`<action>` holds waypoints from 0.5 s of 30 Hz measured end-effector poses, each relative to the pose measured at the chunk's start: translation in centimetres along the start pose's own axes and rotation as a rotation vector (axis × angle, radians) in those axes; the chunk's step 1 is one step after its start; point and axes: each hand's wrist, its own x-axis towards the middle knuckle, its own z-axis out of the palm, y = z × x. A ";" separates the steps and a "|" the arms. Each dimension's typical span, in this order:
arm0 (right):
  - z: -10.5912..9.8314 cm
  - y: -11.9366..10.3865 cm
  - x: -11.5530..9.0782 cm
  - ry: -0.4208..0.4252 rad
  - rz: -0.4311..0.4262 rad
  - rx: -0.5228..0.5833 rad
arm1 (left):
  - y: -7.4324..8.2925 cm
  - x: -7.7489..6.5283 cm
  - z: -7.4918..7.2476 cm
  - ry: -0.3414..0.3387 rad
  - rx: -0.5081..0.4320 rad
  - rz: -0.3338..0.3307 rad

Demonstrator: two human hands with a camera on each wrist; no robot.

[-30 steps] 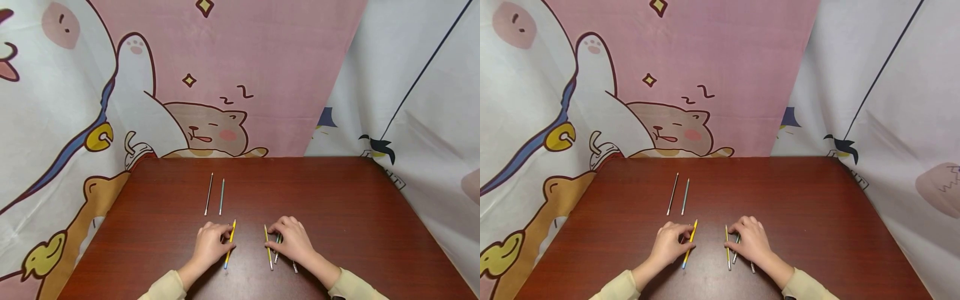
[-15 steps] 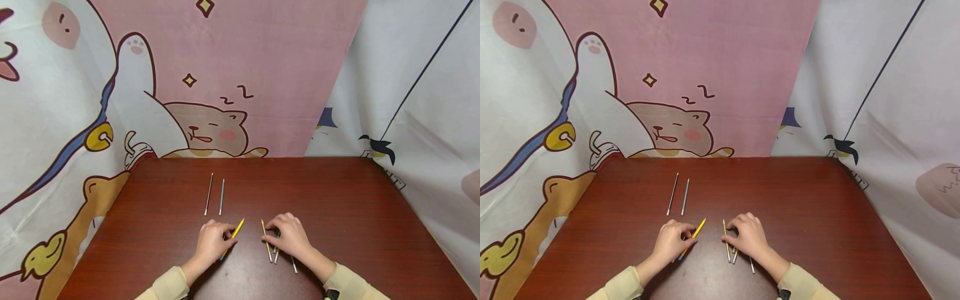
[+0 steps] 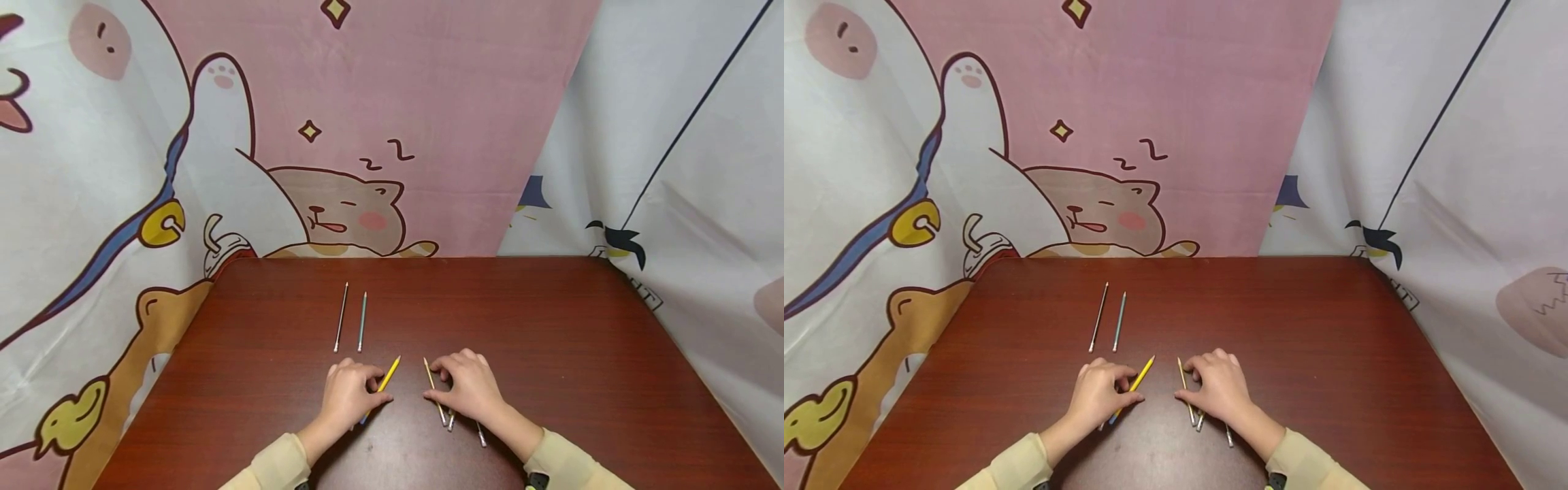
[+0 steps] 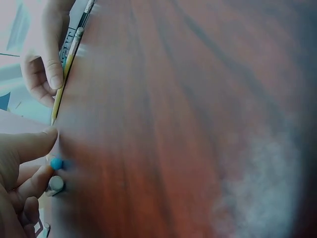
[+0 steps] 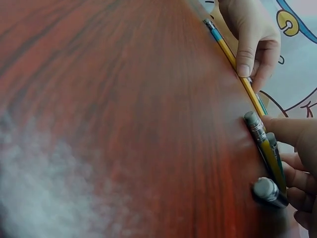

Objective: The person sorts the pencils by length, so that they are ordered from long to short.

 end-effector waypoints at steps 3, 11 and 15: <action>0.2 0.0 0.0 0.021 0.000 0.006 | 0.0 0.1 0.0 -0.005 -0.001 0.004; 0.5 0.0 0.2 0.052 0.009 0.028 | -0.1 0.2 0.3 0.011 -0.027 0.001; 0.6 0.1 0.2 0.066 0.006 0.043 | 0.0 0.2 0.3 0.006 -0.026 -0.008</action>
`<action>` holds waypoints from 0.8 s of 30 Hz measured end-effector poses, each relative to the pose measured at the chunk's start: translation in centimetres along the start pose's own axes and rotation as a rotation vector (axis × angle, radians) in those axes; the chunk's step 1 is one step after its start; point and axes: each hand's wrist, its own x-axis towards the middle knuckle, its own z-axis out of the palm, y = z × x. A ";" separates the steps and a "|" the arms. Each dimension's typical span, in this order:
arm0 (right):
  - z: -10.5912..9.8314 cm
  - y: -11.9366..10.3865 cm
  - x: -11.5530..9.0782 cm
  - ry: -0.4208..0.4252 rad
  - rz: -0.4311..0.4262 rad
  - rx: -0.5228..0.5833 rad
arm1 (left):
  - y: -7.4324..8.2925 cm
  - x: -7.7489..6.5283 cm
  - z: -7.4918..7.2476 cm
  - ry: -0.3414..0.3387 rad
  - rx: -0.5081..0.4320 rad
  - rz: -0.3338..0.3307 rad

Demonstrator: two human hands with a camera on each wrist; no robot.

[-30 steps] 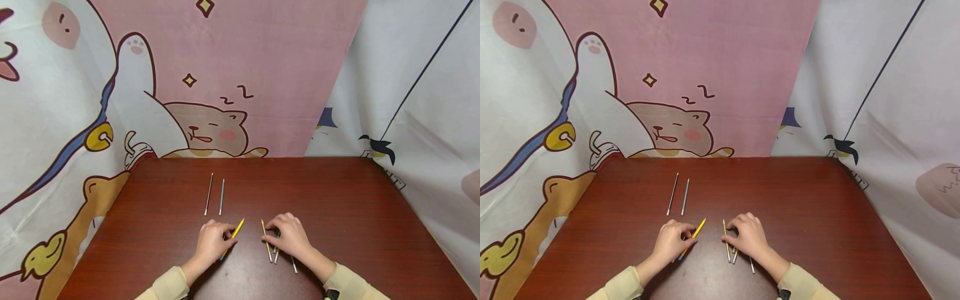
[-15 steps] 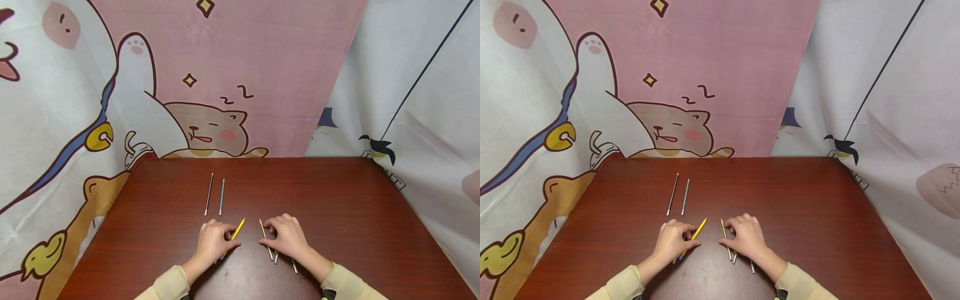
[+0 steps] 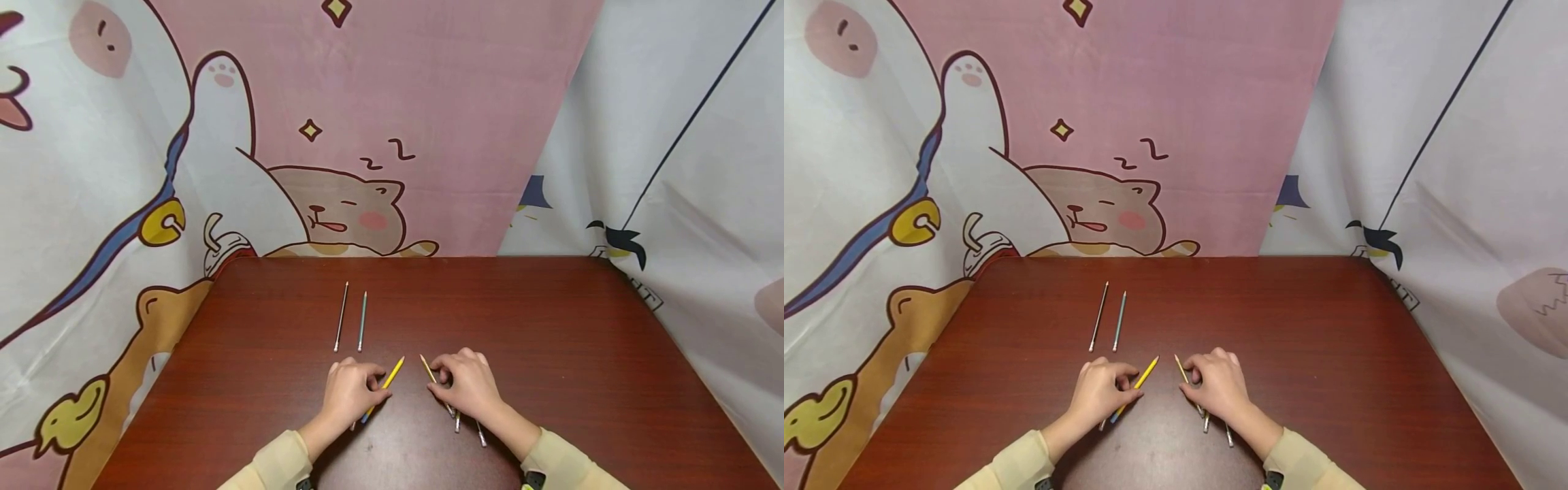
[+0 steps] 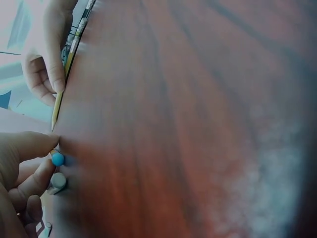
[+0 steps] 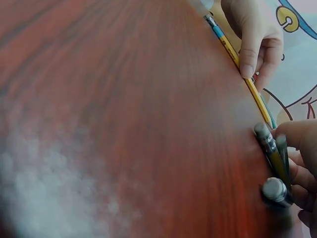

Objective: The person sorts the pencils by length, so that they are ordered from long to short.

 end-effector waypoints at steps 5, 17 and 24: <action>0.1 0.0 0.0 0.025 -0.014 -0.008 | 0.1 0.1 -0.1 -0.011 0.006 -0.014; 0.2 -0.5 0.1 0.065 -0.026 -0.065 | 0.4 0.3 -0.1 0.006 0.017 -0.016; 0.3 -0.5 0.2 0.081 -0.035 -0.073 | 0.3 0.3 -0.1 0.013 0.001 -0.006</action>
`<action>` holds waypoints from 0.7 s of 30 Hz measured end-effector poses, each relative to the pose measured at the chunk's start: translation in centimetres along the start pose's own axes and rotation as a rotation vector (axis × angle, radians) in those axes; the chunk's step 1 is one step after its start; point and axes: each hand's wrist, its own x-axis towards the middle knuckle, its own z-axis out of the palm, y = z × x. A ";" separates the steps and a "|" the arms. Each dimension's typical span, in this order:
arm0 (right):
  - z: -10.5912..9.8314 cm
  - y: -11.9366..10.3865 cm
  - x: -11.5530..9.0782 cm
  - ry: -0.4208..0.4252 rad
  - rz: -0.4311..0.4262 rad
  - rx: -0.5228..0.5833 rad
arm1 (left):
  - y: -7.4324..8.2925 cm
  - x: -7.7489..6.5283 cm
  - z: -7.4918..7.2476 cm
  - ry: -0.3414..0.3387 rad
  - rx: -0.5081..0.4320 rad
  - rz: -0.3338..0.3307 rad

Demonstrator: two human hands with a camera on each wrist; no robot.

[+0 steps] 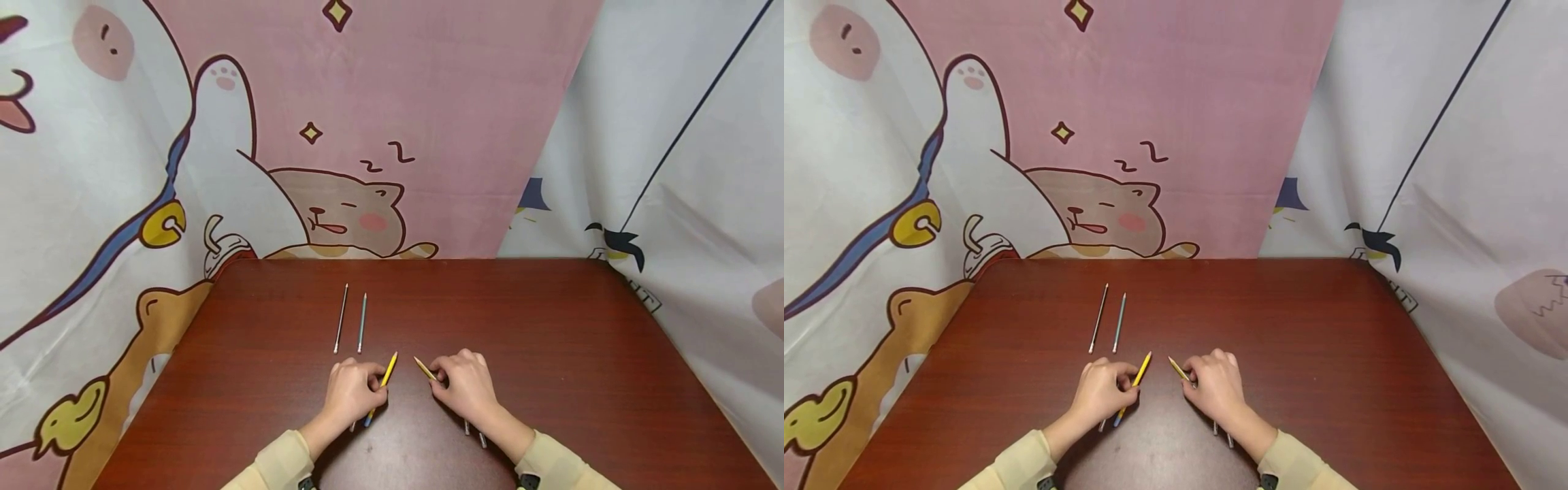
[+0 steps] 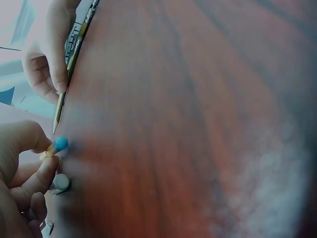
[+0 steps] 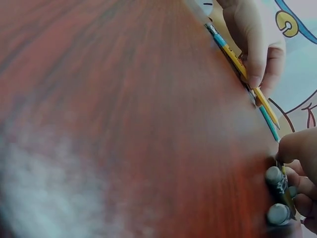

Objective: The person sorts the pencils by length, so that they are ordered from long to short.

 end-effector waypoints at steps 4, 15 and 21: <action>0.0 0.0 0.1 0.027 -0.015 0.009 | -0.1 0.1 0.2 0.002 -0.019 0.003; -0.3 0.1 0.7 -0.050 0.064 0.092 | -0.4 0.4 0.4 0.032 -0.068 0.010; -0.5 0.2 1.3 -0.091 0.126 0.160 | -0.4 0.7 0.2 0.023 -0.100 -0.019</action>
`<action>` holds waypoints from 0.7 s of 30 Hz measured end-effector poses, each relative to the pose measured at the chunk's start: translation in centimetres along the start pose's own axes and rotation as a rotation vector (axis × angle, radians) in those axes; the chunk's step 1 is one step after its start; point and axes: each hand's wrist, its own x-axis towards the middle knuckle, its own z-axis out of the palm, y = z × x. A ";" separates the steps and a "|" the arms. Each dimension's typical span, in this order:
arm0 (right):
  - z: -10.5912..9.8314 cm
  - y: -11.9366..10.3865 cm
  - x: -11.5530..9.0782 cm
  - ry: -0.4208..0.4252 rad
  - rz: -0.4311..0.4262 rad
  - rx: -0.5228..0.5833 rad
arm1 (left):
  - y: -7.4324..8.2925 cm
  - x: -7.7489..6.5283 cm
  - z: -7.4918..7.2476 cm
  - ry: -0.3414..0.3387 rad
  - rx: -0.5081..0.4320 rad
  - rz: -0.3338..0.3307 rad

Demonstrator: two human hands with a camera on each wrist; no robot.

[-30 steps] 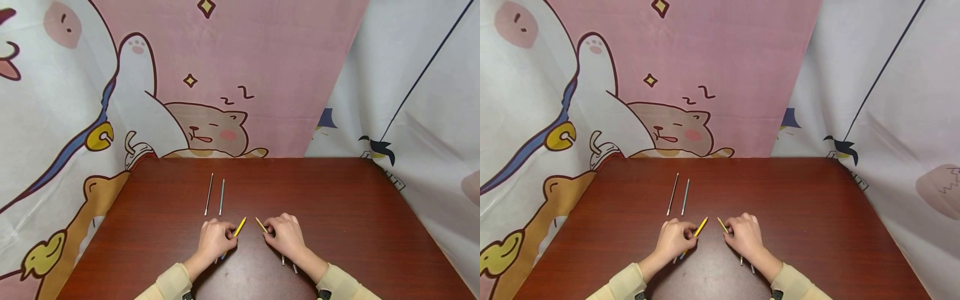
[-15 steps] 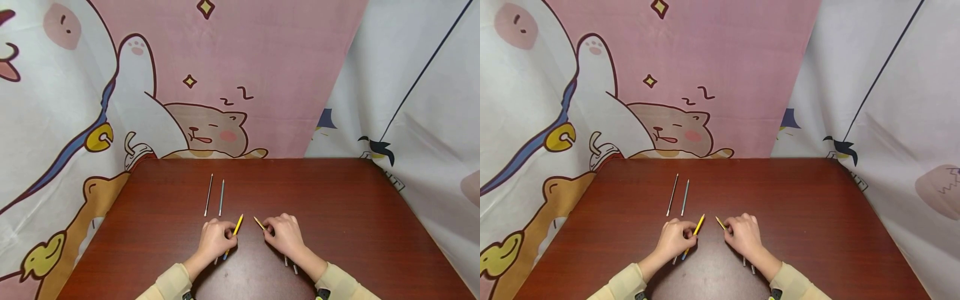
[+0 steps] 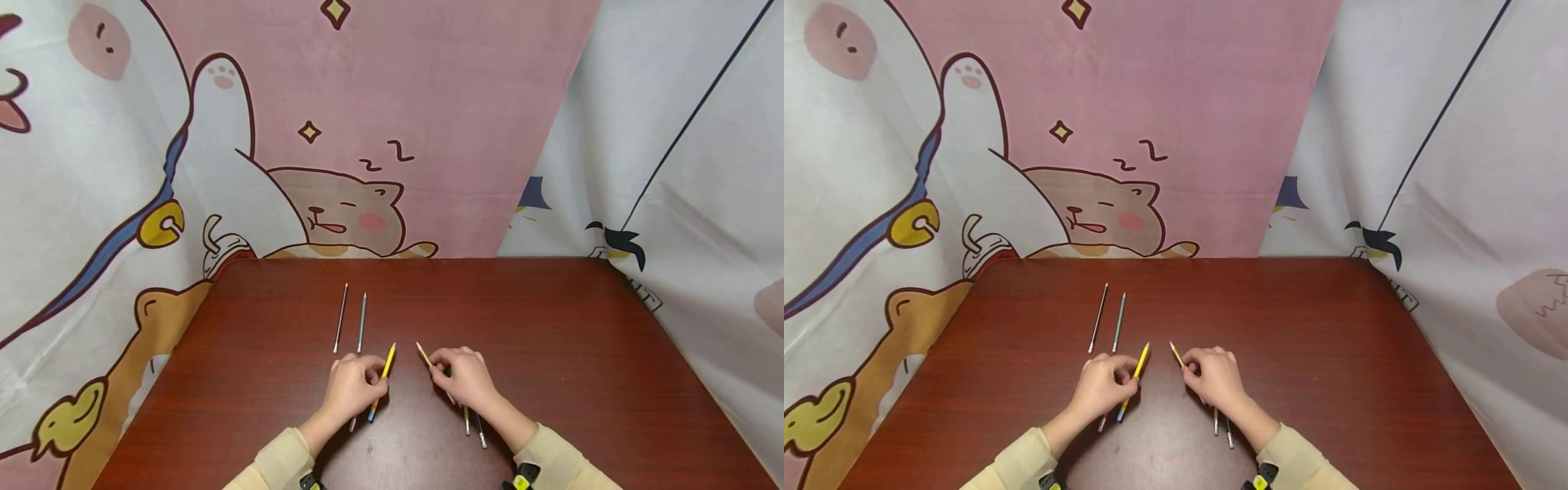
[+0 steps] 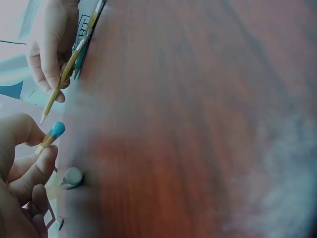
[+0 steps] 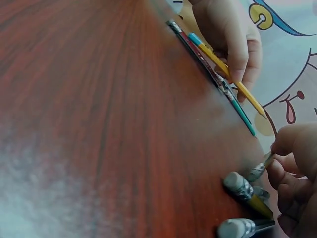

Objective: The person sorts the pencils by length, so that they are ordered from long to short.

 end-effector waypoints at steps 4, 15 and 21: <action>-0.2 0.1 0.2 -0.007 0.026 0.057 | 0.1 0.2 -0.1 -0.004 -0.029 -0.032; -0.5 0.3 0.7 -0.005 0.047 0.156 | 0.0 1.0 -0.2 0.027 -0.115 -0.091; -0.2 0.4 1.1 -0.018 0.080 0.185 | -0.3 1.7 -0.2 0.058 -0.110 -0.105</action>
